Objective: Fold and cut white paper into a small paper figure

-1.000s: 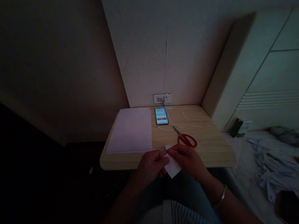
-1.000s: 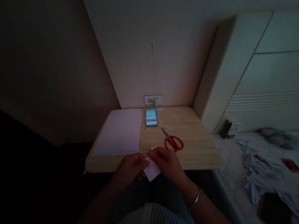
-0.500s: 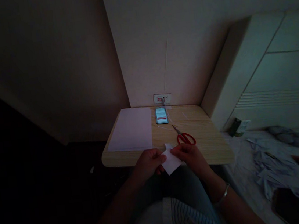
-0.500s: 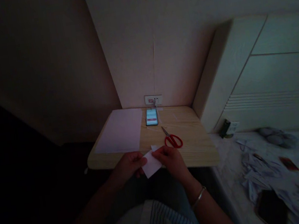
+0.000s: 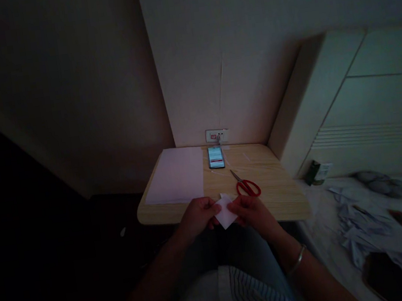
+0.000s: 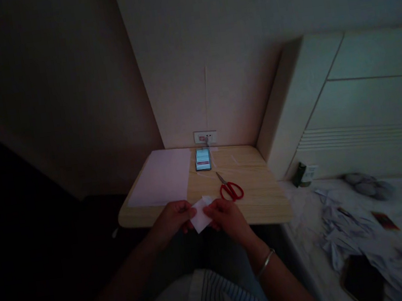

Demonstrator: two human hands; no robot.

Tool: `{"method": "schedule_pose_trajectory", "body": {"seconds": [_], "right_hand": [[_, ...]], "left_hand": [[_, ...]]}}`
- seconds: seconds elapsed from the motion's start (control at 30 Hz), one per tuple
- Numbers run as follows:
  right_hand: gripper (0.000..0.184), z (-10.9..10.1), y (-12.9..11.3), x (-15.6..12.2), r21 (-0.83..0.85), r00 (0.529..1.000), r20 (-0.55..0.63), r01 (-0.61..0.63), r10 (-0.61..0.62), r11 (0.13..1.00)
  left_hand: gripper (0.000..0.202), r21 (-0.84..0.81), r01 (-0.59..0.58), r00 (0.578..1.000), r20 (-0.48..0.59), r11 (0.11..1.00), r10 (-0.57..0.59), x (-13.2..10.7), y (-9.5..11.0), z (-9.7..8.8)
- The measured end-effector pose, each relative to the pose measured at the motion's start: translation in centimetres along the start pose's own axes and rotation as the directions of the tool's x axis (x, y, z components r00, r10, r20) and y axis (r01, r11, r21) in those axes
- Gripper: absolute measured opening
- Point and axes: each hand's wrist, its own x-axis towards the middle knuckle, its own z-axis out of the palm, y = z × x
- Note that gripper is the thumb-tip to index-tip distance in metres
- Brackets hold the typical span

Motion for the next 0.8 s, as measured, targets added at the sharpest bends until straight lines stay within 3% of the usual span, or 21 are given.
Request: {"method": "schedule_pose_trajectory", "body": {"seconds": [0.2,0.43,0.53,0.67,0.8], "right_hand": [[0.029,-1.1,0.3,0.0,0.050,0.985,0.141,-0.102,0.094,0.993],[0.028,-0.6,0.4,0.7,0.023,0.994,0.064,-0.092,0.090,0.996],[0.029,-0.5,0.7,0.9,0.045,0.995,0.022,-0.096,0.096,0.994],[0.030,-0.7,0.8,0.7,0.088,0.990,0.063,-0.135,0.130,0.987],[0.031,-0.5,0.5,0.1,0.147,0.984,0.062,-0.177,0.169,0.973]], "left_hand": [[0.025,-0.009,0.012,1.000,-0.005,1.000,-0.012,0.4,-0.7,-0.3],[0.022,0.016,-0.004,0.999,-0.034,1.000,0.004,1.0,0.0,-0.4],[0.025,-0.004,-0.010,0.999,0.037,1.000,0.010,0.9,0.2,-0.7],[0.029,-0.062,0.012,0.987,0.162,0.998,-0.001,0.3,0.3,-1.6],[0.032,-0.143,0.018,0.982,0.191,0.990,0.010,-0.5,0.4,-2.2]]}}
